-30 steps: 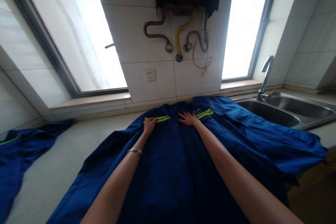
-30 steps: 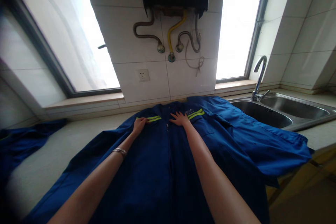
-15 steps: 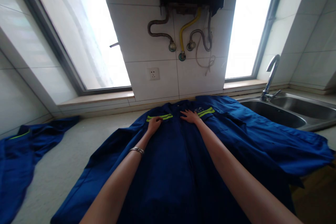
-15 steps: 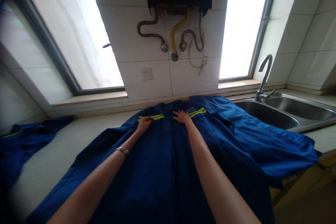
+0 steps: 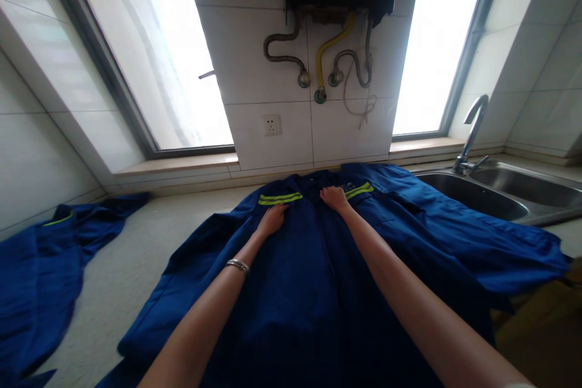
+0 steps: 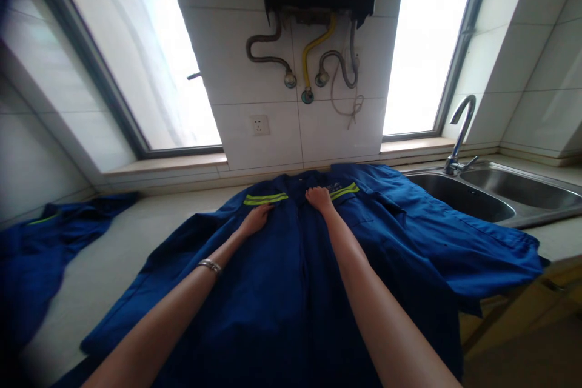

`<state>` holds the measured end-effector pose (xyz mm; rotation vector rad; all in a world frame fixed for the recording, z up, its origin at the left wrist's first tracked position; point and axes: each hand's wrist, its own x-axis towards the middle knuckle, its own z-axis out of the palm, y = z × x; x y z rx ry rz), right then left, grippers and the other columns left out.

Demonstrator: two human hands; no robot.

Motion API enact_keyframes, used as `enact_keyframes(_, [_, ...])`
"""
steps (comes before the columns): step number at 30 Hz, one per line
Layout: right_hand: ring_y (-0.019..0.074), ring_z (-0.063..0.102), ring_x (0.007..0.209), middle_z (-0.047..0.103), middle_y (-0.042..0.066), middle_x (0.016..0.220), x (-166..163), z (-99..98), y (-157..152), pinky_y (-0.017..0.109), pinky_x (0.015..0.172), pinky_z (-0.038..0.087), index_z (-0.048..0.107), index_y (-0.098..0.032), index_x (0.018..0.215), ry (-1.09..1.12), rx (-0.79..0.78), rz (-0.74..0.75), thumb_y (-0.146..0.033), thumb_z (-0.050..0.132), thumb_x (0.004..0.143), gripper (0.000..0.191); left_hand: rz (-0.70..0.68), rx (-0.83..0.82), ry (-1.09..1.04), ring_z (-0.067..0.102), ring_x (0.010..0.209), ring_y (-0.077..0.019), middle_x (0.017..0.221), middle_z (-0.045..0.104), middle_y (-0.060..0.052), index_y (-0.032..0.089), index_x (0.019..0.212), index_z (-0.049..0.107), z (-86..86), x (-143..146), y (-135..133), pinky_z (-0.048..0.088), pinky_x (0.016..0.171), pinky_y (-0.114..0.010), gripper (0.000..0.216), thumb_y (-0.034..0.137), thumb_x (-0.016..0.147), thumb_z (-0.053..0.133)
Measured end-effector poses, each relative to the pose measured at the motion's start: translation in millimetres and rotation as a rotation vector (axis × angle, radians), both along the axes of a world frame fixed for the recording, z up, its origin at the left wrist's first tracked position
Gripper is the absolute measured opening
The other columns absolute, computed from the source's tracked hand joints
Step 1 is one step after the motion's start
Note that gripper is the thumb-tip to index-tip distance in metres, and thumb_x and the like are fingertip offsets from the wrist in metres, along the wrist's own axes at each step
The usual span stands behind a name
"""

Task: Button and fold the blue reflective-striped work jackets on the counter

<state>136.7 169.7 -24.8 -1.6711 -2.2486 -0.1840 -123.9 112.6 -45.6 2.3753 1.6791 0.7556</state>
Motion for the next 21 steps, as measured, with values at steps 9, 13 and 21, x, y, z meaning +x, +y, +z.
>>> enact_keyframes(9, [0.0318, 0.046, 0.124, 0.044, 0.017, 0.141, -35, 18.3, -23, 0.045, 0.097, 0.039, 0.036, -0.018, 0.143, 0.28, -0.184, 0.004, -0.054, 0.022, 0.096, 0.061, -0.01, -0.001, -0.032, 0.046, 0.128, -0.019, 0.133, 0.056, -0.003, 0.022, 0.123, 0.062, 3.6, 0, -1, 0.031, 0.111, -0.034, 0.046, 0.014, 0.083, 0.041])
enact_keyframes(13, [0.0435, 0.027, 0.134, 0.016, 0.014, 0.155, -51, 9.2, -39, 0.065, 0.1, 0.024, 0.017, -0.031, 0.15, 0.235, -0.359, 0.073, -0.071, 0.028, 0.087, 0.076, 0.012, 0.005, -0.052, 0.048, 0.126, -0.0203, 0.13, 0.059, -0.004, 0.02, 0.122, 0.062, 2.4, 3, 3, 0.032, 0.11, -0.035, 0.053, 0.007, 0.076, 0.041])
enact_keyframes(21, [0.0367, 0.021, 0.138, 0.028, 0.01, 0.152, -46, -16.7, -51, 0.065, 0.105, 0.009, 0.025, -0.034, 0.148, 0.11, -0.241, 0.058, -0.057, 0.026, 0.093, 0.059, 0.312, 0.277, 0.293, 0.044, 0.127, -0.0314, 0.136, 0.049, -0.019, 0.008, 0.124, 0.055, 55.2, -82, -18, 0.038, 0.102, -0.043, 0.054, 0.008, 0.07, 0.05])
